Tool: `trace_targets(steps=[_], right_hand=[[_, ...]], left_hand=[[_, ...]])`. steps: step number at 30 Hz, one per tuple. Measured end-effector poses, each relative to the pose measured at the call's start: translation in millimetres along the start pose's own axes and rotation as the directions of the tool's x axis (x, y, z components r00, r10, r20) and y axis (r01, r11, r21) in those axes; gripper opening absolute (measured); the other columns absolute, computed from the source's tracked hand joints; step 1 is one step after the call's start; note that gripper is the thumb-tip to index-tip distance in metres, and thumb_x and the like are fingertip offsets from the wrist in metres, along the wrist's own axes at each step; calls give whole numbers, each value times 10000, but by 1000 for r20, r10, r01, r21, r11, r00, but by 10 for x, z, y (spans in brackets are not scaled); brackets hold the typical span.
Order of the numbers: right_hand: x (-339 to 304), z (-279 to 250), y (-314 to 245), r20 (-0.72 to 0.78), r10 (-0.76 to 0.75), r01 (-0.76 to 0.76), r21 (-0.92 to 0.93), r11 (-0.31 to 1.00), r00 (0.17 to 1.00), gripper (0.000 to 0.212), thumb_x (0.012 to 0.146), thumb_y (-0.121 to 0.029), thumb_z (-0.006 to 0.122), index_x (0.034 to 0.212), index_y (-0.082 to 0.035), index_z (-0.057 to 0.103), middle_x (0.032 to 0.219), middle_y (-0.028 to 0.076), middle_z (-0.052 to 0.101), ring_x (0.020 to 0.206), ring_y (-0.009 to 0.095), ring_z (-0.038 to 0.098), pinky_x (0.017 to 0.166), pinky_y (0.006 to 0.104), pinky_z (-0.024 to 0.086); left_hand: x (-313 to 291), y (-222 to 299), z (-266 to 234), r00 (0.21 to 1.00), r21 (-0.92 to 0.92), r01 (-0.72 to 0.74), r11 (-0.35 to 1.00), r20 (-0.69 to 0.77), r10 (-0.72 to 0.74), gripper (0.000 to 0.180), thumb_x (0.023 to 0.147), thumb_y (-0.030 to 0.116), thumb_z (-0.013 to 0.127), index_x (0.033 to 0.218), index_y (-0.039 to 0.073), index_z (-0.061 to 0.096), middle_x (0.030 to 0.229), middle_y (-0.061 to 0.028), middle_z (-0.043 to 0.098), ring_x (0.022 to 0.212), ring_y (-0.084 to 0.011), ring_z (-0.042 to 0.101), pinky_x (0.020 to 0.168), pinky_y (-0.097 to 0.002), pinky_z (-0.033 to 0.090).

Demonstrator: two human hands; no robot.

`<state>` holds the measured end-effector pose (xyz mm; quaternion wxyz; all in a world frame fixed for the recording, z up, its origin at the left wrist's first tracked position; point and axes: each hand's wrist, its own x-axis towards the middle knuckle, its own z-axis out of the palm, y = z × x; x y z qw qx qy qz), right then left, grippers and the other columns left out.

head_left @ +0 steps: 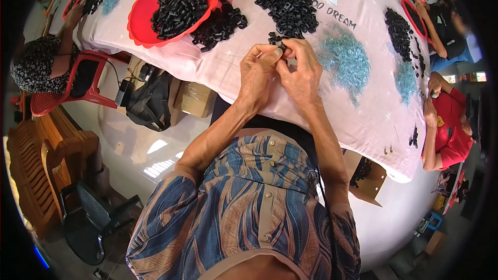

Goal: The person assembles small plastic fasteners by picking up black plastic clips and inserting clear plastic pins into them by hand.

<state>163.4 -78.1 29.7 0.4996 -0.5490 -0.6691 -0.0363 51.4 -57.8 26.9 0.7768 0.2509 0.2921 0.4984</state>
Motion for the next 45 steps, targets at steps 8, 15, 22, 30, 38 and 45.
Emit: trace_targets(steps=[8, 15, 22, 30, 38, 45], right_hand=[[34, -124, 24, 144, 92, -104, 79, 991, 985, 353, 717, 15, 694, 1054, -42, 605, 1019, 95, 649, 805, 225, 656, 686, 323, 555], [61, -143, 36, 247, 113, -142, 106, 984, 963, 371, 718, 11, 691, 1074, -50, 605, 1082, 113, 648, 979, 280, 650, 805, 362, 547], [87, -126, 85, 297, 62, -98, 109, 989, 953, 391, 716, -5, 698, 1091, -55, 601, 1097, 119, 640, 978, 295, 646, 794, 371, 550], [137, -155, 97, 363, -136, 170, -63, 983, 922, 460, 681, -64, 717, 1113, -10, 567, 1075, 116, 624, 963, 278, 632, 733, 361, 556], [133, -179, 162, 369, -231, 285, -97, 954, 900, 470, 683, -79, 733, 1114, 4, 563, 985, 109, 604, 886, 266, 627, 684, 350, 555], [79, -203, 239, 352, -134, 161, -49, 986, 927, 457, 715, -74, 724, 1131, 2, 551, 990, 132, 601, 882, 294, 629, 703, 376, 552]], left_hand=[[156, 137, -158, 981, 125, 106, 987, 152, -125, 129, 974, 107, 551, 958, -7, 609, 946, -130, 697, 872, -169, 655, 806, -283, 522], [167, 121, -177, 981, 249, 75, 966, 155, -116, 209, 962, 167, 599, 961, -24, 684, 935, -103, 710, 867, -147, 660, 813, -271, 519], [150, 123, -172, 993, 285, 21, 958, 107, -54, 177, 926, 134, 618, 938, -12, 718, 877, -85, 717, 793, -121, 648, 716, -238, 493], [181, 120, -256, 978, 299, 16, 954, 196, -78, 169, 913, 141, 632, 896, 1, 724, 801, -47, 696, 666, -80, 554, 610, -220, 416], [184, 84, -278, 973, 330, 31, 943, 207, -104, 163, 921, 133, 631, 900, -6, 713, 806, -47, 690, 683, -71, 559, 620, -210, 428], [204, 58, -275, 944, 261, 152, 953, 246, -218, 193, 958, 146, 596, 1019, -18, 676, 916, -55, 686, 779, -72, 587, 713, -199, 474]])
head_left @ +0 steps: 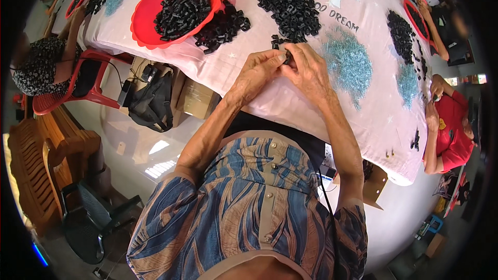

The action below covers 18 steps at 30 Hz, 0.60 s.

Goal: The person assembles small plastic fasteners by picking up black plastic clips and inserting clear plastic pins into them by hand.

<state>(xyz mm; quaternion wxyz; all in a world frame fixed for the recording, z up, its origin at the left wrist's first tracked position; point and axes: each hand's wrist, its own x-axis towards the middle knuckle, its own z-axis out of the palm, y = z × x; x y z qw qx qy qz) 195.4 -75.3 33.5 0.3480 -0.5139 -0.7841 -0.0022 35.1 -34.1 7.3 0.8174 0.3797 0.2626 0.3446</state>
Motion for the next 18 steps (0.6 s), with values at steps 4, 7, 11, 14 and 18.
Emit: trace_targets(steps=[4, 7, 11, 14, 18], right_hand=[[-18, -36, 6, 30, 43, -44, 31, 999, 999, 441, 721, -44, 715, 1128, -1, 550, 978, 136, 597, 866, 304, 627, 709, 385, 543], [-23, -34, 13, 23, 52, -53, 49, 997, 998, 437, 725, -29, 710, 1130, 1, 550, 971, 139, 594, 855, 302, 626, 697, 387, 540], [-35, -10, 16, 38, 74, -76, 64, 995, 997, 430, 736, -31, 710, 1134, 2, 549, 965, 143, 592, 844, 304, 626, 693, 387, 540], [-41, 24, 28, 51, 82, -84, 39, 996, 995, 416, 753, -34, 705, 1135, 13, 547, 961, 154, 585, 836, 310, 626, 696, 384, 543], [-69, 62, 32, 24, 24, -24, -12, 1000, 999, 416, 765, -35, 697, 1144, 29, 538, 969, 163, 578, 850, 313, 625, 703, 380, 550]], left_hand=[[5, -25, -19, 1000, -7, -3, 1000, 11, 3, 195, 963, 129, 574, 1028, -29, 668, 943, -54, 682, 824, -77, 598, 759, -194, 476], [-7, -22, 17, 1000, 4, -5, 1000, 3, 5, 193, 960, 117, 565, 1025, -35, 666, 944, -54, 681, 815, -78, 595, 763, -194, 474], [-15, -27, 76, 999, -31, -35, 999, -15, 34, 185, 954, 111, 566, 1016, -32, 665, 932, -46, 675, 798, -74, 588, 742, -196, 466], [-17, -89, 41, 997, -32, -72, 997, -38, 70, 177, 952, 75, 574, 1050, -61, 632, 976, -95, 667, 862, -147, 637, 799, -260, 513], [-45, -95, 75, 992, 39, -105, 994, -71, 108, 175, 948, 79, 581, 1034, -61, 641, 933, -88, 670, 824, -137, 634, 757, -247, 511]])
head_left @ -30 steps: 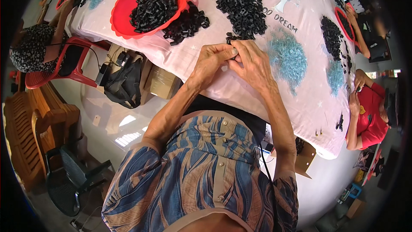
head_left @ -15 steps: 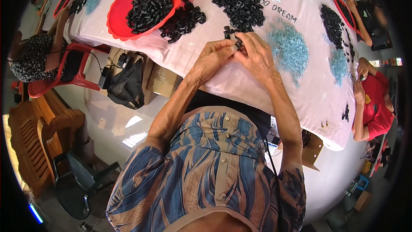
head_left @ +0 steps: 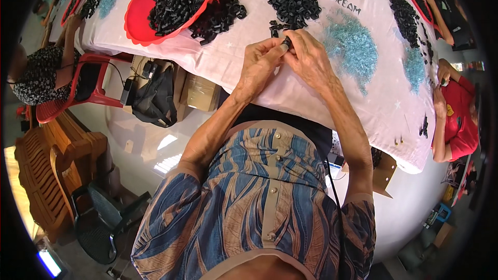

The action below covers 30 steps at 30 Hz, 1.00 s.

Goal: The person assembles small plastic fasteners by picking up black plastic clips and inserting clear plastic pins into them by hand.

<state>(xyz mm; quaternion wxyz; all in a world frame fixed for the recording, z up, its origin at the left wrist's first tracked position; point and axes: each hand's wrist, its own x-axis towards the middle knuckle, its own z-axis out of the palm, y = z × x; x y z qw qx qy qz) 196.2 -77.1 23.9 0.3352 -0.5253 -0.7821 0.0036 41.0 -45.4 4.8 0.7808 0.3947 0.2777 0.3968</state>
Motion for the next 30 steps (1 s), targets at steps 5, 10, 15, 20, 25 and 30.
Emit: trace_targets(steps=[5, 10, 15, 20, 25, 30], right_hand=[[1, -2, -51, -40, -30, 29, -46, 999, 999, 427, 770, -36, 697, 1158, 29, 531, 977, 159, 577, 869, 309, 627, 714, 374, 555], [-5, 14, -49, -80, -28, 26, -23, 999, 996, 444, 763, -24, 704, 1171, 33, 535, 963, 151, 577, 869, 305, 624, 714, 359, 558], [-5, 11, -53, -76, -48, 45, -40, 998, 996, 455, 750, -18, 708, 1170, 30, 540, 950, 144, 574, 869, 301, 627, 714, 355, 561], [1, 9, -12, -101, -60, 60, 2, 998, 993, 437, 727, 33, 719, 1141, 48, 583, 1006, 177, 616, 861, 305, 643, 725, 369, 555], [-8, 27, -6, -79, -40, 46, 77, 996, 996, 447, 711, 2, 720, 1128, 36, 564, 944, 137, 585, 815, 269, 630, 682, 346, 565], [4, 37, 21, -99, -2, 11, 95, 995, 995, 413, 725, -1, 701, 1118, 21, 578, 943, 129, 596, 731, 231, 630, 653, 337, 561]], left_hand=[[-30, 54, 54, 999, 50, 8, 999, -40, -6, 192, 938, 91, 598, 1044, -60, 651, 902, -81, 670, 796, -122, 623, 712, -231, 489], [-34, 52, 116, 996, 29, -14, 999, -93, 17, 197, 941, 105, 560, 918, -45, 686, 815, -43, 669, 693, -81, 575, 624, -219, 428], [-33, 42, 90, 997, 24, -19, 1000, -75, 21, 193, 935, 99, 564, 905, -46, 688, 807, -49, 667, 690, -85, 575, 623, -222, 429], [2, 6, 43, 998, 65, 5, 998, -67, -1, 201, 928, 98, 569, 956, -55, 696, 807, -41, 664, 679, -76, 564, 614, -216, 427], [4, 13, -1, 999, 15, 26, 1000, -29, -25, 221, 934, 108, 567, 1023, -59, 681, 842, -53, 676, 720, -80, 578, 649, -216, 450], [1, 91, 19, 998, -177, 58, 982, 26, -54, 242, 945, 114, 550, 1073, -69, 644, 951, -112, 689, 874, -150, 644, 843, -279, 511]])
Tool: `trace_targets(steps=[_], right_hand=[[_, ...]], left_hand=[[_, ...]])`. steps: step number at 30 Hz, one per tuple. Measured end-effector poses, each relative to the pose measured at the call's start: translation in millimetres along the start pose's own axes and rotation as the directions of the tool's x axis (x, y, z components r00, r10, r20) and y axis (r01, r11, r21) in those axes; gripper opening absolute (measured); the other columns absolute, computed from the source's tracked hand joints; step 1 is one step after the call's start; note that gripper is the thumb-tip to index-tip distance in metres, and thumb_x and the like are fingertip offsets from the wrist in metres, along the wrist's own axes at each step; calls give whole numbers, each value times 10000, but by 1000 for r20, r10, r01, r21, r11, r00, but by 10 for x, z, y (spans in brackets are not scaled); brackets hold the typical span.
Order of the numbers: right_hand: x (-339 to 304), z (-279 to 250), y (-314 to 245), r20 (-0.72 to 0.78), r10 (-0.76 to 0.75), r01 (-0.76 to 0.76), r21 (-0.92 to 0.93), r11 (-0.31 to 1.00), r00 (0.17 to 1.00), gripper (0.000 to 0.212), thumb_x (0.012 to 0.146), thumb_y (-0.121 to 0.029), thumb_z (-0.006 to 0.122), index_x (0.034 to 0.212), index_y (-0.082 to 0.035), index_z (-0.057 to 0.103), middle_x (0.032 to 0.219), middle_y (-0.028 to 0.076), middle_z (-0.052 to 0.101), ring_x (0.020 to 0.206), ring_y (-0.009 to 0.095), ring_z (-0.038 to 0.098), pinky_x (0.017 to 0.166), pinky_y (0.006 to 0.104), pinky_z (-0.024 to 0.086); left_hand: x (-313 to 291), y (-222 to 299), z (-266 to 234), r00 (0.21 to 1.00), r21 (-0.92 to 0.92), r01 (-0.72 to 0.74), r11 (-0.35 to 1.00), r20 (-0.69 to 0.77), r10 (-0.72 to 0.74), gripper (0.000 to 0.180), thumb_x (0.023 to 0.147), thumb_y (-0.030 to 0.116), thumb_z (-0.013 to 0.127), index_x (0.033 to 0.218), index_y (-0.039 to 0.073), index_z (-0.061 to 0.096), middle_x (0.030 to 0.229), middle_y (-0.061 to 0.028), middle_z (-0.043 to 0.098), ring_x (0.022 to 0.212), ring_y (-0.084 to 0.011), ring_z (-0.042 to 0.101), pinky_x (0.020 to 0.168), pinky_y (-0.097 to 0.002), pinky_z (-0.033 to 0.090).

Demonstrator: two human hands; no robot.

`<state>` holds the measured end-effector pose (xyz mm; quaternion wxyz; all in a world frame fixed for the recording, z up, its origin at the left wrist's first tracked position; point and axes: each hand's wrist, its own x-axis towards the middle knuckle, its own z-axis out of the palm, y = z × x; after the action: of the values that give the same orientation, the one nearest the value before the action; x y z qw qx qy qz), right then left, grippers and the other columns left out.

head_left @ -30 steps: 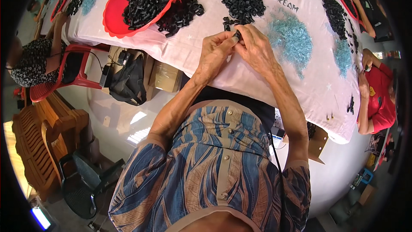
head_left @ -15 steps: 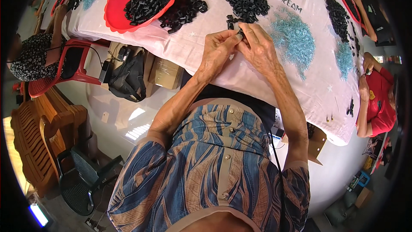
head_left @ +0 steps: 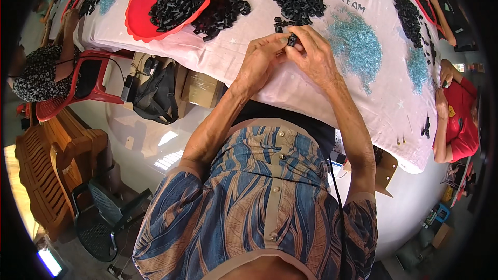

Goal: The person assembles small plastic fasteners by picking up black plastic clips and inserting clear plastic pins into them by hand.

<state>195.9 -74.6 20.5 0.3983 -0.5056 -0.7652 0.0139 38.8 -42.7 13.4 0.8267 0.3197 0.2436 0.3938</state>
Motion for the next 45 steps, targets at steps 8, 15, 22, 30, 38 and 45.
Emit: trace_targets(steps=[8, 15, 22, 30, 38, 45], right_hand=[[28, -8, -34, 44, 89, -92, 73, 993, 995, 374, 741, -31, 696, 1099, -6, 588, 895, 102, 600, 703, 222, 627, 628, 339, 554], [8, -25, 6, 17, 28, -27, -49, 998, 999, 355, 748, -107, 734, 1054, 4, 591, 878, 102, 600, 720, 238, 631, 610, 344, 552], [-9, -16, -2, -95, -97, 88, -93, 992, 991, 356, 738, -114, 802, 999, 46, 618, 833, 118, 624, 629, 187, 652, 519, 303, 538], [-11, -35, -13, -81, -138, 125, -149, 981, 987, 335, 750, -129, 785, 982, 36, 609, 812, 109, 594, 657, 204, 623, 517, 306, 530], [28, -29, -34, -98, -158, 143, -146, 979, 983, 315, 760, -156, 774, 969, 10, 607, 777, 74, 552, 647, 201, 600, 512, 305, 518], [43, -60, -86, -47, -103, 99, -87, 991, 994, 311, 732, -33, 713, 1017, 15, 597, 812, 90, 574, 649, 220, 605, 528, 327, 517]], left_hand=[[26, 66, -44, 996, 46, 79, 996, -37, -78, 203, 926, 90, 562, 1033, -67, 636, 974, -143, 689, 919, -180, 660, 898, -302, 506], [50, 42, -55, 997, 110, 69, 992, 12, -70, 238, 950, 133, 533, 1070, -60, 603, 996, -149, 674, 945, -215, 661, 920, -352, 508], [46, -3, -55, 1000, -19, 0, 1000, 8, 0, 245, 985, 212, 524, 995, -22, 597, 933, -135, 665, 910, -246, 670, 894, -387, 531], [73, -4, -77, 1000, -47, 2, 999, 5, -2, 235, 980, 215, 543, 941, -9, 601, 886, -121, 656, 833, -220, 662, 848, -362, 557], [83, 10, -112, 999, -44, -5, 999, 40, 7, 181, 975, 184, 540, 962, 17, 609, 882, -60, 643, 831, -172, 635, 846, -348, 541], [105, -129, -215, 994, -92, -55, 994, 91, 64, 121, 868, 37, 656, 978, 31, 608, 912, -68, 658, 821, -176, 658, 808, -308, 537]])
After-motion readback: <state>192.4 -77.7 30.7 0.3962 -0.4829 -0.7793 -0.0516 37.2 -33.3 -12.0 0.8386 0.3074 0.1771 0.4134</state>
